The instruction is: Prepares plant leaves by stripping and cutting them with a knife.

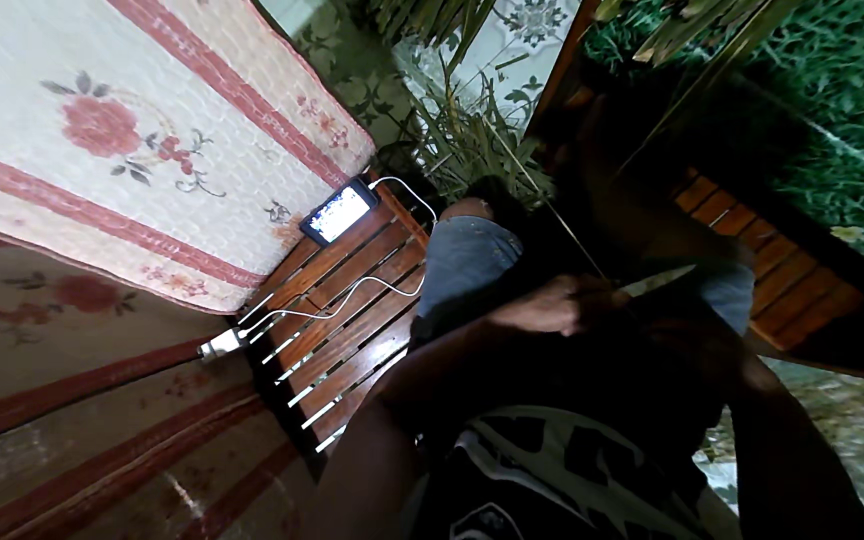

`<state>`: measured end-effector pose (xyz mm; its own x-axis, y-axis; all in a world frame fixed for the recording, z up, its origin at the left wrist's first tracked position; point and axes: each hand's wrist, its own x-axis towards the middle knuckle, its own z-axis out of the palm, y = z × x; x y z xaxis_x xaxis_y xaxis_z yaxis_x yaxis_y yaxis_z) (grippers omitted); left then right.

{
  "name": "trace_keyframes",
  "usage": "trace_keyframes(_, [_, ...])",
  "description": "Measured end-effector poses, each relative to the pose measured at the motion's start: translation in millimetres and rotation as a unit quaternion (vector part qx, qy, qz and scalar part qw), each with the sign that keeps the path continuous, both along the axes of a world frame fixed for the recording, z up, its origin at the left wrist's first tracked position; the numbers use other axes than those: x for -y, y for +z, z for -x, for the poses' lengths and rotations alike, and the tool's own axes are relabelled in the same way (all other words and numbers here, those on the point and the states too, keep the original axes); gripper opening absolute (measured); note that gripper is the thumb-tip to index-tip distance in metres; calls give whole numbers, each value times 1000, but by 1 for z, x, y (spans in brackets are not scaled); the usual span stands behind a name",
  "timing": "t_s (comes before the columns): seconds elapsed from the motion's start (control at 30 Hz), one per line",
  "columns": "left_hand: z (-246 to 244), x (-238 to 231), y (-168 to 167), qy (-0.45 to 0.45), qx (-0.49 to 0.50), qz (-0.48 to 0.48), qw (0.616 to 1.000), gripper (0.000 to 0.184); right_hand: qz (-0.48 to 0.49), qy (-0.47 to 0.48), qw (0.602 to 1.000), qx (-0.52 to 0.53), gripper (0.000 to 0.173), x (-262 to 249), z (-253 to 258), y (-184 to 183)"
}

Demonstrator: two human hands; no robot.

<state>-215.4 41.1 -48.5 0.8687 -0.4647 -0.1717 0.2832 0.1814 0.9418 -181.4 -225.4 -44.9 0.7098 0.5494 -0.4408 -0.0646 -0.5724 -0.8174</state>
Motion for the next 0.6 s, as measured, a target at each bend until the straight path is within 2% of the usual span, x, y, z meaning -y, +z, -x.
trace_keyframes(0.6, [1, 3, -3, 8, -15, 28, 999, 24, -31, 0, 999, 13, 24, -1, 1, -5])
